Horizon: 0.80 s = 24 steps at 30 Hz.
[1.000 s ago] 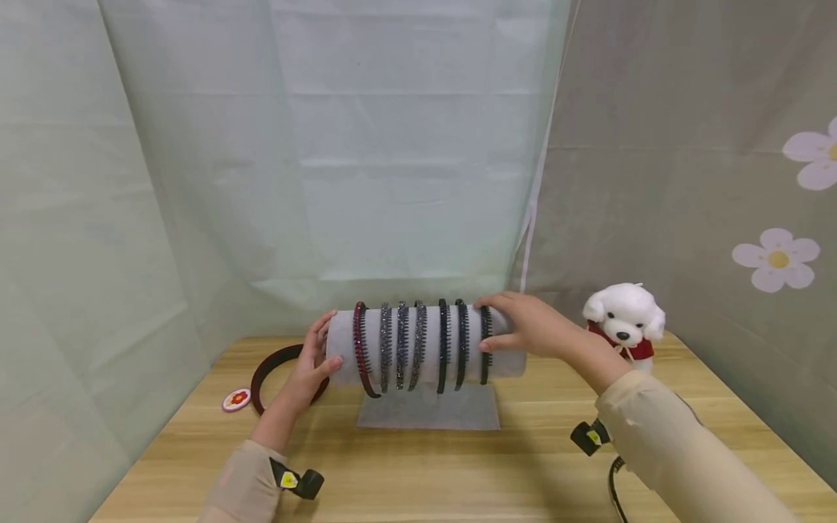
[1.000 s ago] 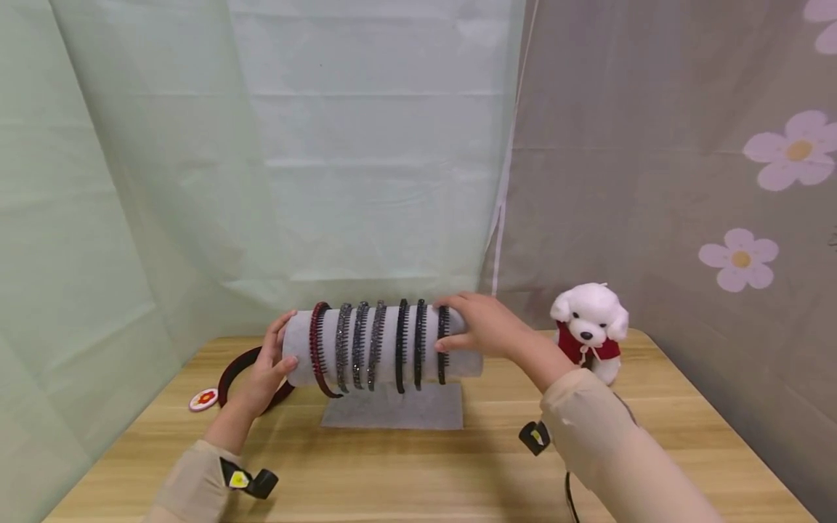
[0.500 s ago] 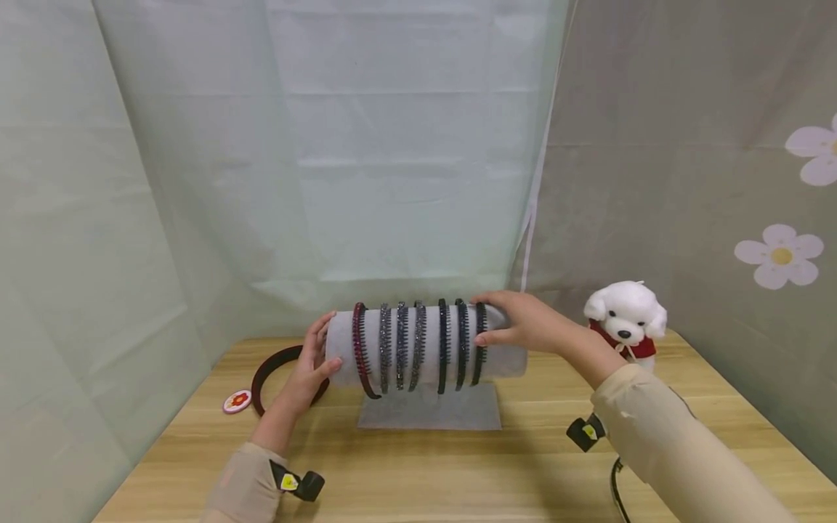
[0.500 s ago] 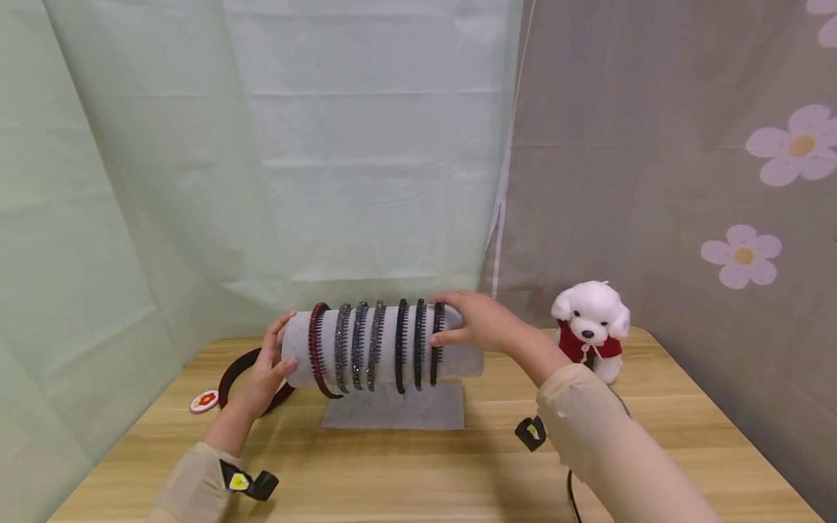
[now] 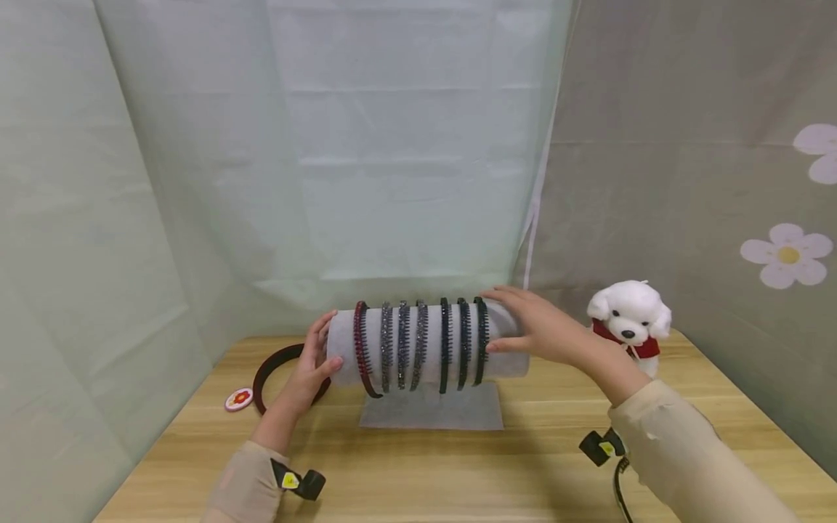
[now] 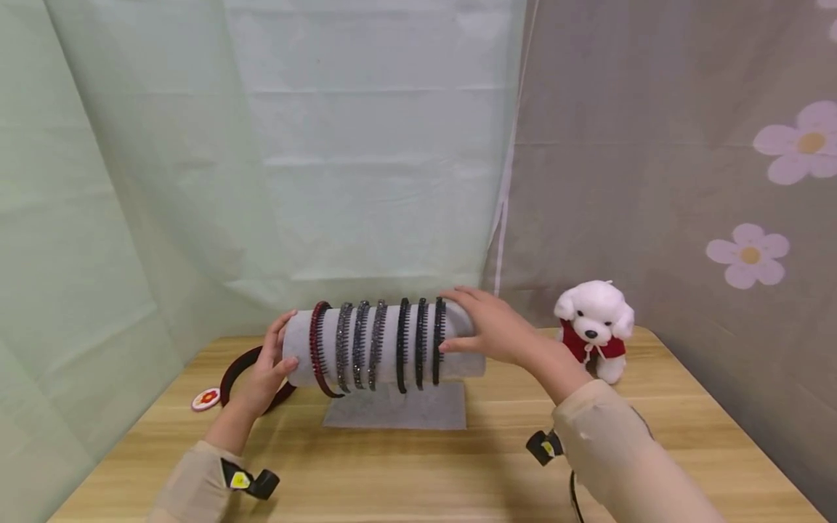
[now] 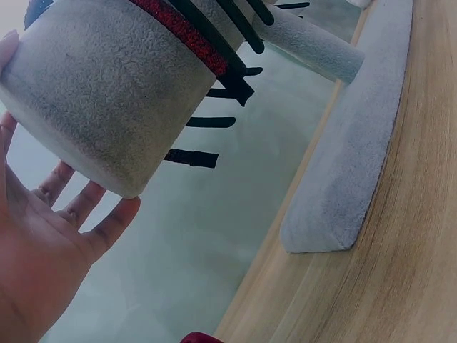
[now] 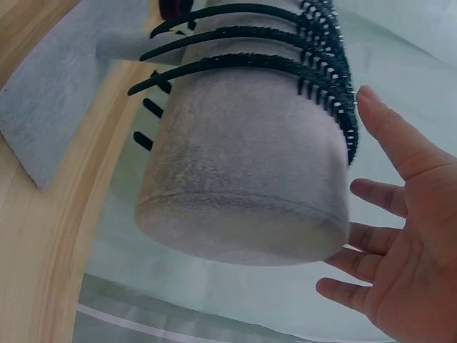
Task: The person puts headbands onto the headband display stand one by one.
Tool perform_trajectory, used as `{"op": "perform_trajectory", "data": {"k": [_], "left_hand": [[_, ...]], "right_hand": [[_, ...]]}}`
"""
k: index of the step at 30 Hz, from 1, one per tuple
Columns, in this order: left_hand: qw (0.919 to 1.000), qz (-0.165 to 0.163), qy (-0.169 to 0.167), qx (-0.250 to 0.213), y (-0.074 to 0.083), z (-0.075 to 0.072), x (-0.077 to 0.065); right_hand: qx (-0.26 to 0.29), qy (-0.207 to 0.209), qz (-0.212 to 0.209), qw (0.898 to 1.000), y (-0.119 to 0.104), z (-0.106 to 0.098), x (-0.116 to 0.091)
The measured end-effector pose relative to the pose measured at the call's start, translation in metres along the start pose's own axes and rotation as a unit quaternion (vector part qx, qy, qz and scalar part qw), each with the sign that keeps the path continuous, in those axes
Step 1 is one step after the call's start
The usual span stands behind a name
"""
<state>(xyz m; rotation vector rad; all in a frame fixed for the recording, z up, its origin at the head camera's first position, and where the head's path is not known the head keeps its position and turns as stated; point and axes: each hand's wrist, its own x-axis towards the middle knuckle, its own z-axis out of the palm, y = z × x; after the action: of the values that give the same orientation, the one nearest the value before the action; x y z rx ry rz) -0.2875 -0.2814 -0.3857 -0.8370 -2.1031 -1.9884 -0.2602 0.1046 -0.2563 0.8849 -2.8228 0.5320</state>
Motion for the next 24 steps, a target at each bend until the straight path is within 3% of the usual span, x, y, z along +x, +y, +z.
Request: {"op": "perform_trajectory", "data": {"k": [18, 24], "left_hand": [[1.0, -0.002, 0.003, 0.007, 0.001, 0.001, -0.001], [0.9999, -0.005, 0.0, 0.011, 0.0, 0.0, 0.0]], "right_hand": [[0.006, 0.012, 0.022, 1.0, 0.002, -0.016, -0.045], [-0.004, 0.027, 0.008, 1.0, 0.006, -0.019, -0.063]]}}
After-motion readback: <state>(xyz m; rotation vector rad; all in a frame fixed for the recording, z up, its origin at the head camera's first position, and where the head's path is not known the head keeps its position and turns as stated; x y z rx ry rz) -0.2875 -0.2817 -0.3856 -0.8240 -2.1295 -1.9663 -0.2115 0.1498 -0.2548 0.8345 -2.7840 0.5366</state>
